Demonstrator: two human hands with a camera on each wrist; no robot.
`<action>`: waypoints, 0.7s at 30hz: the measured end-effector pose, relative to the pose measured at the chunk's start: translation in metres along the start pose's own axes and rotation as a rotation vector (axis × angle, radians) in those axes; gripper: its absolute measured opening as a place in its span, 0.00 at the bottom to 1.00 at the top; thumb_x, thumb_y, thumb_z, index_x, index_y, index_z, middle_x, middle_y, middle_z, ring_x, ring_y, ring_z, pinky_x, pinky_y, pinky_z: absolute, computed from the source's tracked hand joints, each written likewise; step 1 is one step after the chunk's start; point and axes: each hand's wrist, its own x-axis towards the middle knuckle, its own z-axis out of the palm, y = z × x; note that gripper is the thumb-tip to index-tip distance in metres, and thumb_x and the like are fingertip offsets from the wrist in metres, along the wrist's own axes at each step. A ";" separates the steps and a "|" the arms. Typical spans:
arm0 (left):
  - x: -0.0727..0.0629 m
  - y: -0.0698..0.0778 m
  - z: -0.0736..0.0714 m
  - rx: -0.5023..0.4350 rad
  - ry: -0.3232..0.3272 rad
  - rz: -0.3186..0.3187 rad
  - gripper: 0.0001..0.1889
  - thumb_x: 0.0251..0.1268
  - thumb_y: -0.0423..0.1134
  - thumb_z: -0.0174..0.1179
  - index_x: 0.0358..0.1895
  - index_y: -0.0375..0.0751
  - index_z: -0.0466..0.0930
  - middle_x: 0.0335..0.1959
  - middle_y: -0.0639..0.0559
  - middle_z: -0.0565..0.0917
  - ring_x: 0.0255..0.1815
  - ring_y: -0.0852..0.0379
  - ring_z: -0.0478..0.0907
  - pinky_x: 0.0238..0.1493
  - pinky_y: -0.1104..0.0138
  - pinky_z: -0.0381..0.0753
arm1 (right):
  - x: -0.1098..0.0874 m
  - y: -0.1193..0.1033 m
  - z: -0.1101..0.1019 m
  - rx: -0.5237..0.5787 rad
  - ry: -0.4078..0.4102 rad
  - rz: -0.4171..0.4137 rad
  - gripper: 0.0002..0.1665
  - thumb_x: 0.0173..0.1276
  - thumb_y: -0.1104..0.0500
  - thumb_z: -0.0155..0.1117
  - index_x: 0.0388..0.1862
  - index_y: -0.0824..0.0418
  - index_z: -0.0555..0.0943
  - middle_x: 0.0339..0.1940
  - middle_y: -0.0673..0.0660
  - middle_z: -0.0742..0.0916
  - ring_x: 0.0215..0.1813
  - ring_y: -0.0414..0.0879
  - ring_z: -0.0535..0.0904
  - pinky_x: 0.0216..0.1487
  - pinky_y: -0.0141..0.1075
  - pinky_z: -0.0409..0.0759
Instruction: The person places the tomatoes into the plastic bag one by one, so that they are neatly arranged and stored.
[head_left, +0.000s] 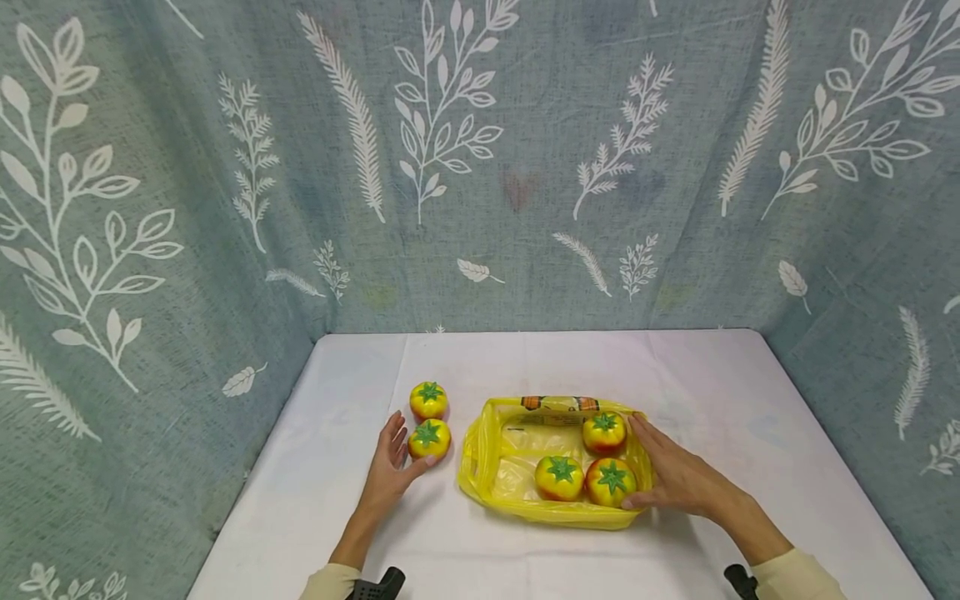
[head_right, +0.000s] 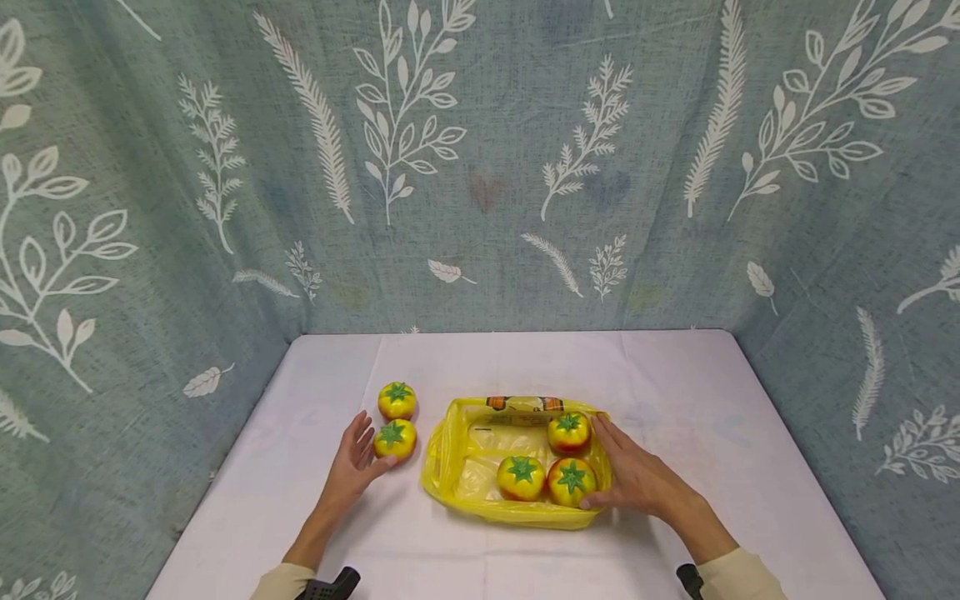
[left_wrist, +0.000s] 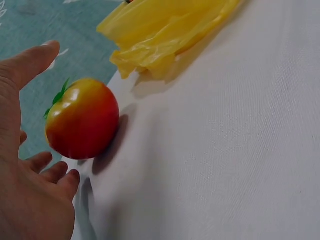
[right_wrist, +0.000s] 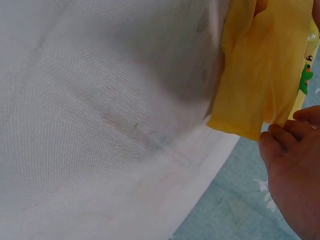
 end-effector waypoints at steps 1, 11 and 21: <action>0.000 -0.001 0.001 -0.001 0.000 0.000 0.51 0.61 0.30 0.71 0.81 0.36 0.44 0.80 0.33 0.48 0.80 0.34 0.46 0.77 0.46 0.49 | 0.000 0.000 0.000 0.000 0.001 -0.002 0.79 0.48 0.28 0.77 0.83 0.64 0.46 0.81 0.72 0.53 0.76 0.72 0.57 0.66 0.67 0.66; 0.002 -0.006 0.011 -0.004 -0.007 -0.017 0.51 0.61 0.31 0.71 0.81 0.37 0.45 0.81 0.34 0.48 0.80 0.35 0.46 0.78 0.47 0.48 | -0.001 0.002 0.000 -0.001 0.003 -0.001 0.78 0.48 0.28 0.77 0.83 0.63 0.46 0.81 0.72 0.54 0.76 0.72 0.58 0.66 0.67 0.67; 0.002 -0.008 0.015 -0.019 -0.010 -0.029 0.50 0.61 0.30 0.71 0.81 0.38 0.46 0.81 0.36 0.51 0.79 0.40 0.53 0.76 0.48 0.52 | -0.001 0.001 0.001 -0.007 0.008 -0.008 0.78 0.48 0.29 0.78 0.83 0.64 0.46 0.81 0.72 0.54 0.76 0.72 0.58 0.66 0.67 0.67</action>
